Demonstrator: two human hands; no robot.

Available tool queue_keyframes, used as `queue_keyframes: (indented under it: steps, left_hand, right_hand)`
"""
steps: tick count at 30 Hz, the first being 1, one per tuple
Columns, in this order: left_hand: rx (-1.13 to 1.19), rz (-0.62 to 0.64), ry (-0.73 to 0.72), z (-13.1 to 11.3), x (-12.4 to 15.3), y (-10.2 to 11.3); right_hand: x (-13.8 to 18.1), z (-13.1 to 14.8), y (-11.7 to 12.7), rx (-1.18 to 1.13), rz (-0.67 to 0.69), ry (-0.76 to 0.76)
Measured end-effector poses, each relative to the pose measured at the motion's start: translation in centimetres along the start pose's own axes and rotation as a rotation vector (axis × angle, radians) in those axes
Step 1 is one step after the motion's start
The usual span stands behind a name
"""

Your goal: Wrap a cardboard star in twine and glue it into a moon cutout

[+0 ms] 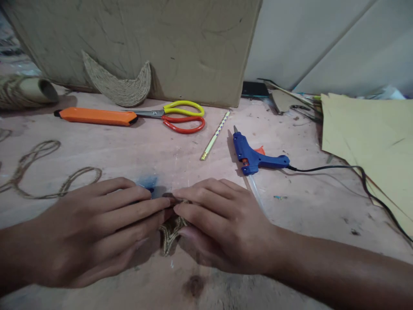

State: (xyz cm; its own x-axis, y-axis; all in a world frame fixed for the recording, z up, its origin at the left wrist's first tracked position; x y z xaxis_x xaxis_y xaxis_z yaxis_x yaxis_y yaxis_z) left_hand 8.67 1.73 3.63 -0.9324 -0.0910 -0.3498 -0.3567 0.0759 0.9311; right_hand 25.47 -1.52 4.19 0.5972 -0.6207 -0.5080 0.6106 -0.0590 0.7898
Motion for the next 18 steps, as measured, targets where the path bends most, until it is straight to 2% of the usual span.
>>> queue_keyframes:
  steps: [4,9,15,18]
  left_hand:
    - [0.039,-0.029,-0.001,0.4,0.9,-0.1]
    - [0.066,-0.020,0.019,0.5,0.5,0.2]
    - [0.092,-0.026,0.042,0.4,0.2,0.7]
    - [0.085,-0.035,0.025,0.2,0.2,1.0]
  right_hand:
    - [-0.2,-0.6,0.9,-0.053,-0.069,-0.059]
    - [-0.3,-0.8,0.6,-0.041,-0.044,-0.115]
    - [-0.3,0.1,0.0,-0.030,0.010,-0.042]
    - [-0.1,0.5,0.1,0.003,-0.003,-0.024]
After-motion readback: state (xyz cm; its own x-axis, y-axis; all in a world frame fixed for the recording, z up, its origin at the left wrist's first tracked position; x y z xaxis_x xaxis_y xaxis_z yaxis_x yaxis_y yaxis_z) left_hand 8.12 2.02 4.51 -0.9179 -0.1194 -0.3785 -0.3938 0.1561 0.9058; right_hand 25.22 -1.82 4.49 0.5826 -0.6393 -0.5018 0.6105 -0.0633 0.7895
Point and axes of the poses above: each hand's wrist, its own x-axis away from the middle knuckle, its own y-axis out of the back of the hand, z = x × y, the point moved 9 cm from there along -x, towards the middle knuckle, and after that the axes turned 2 degrees about z, right-handed, at the moved point
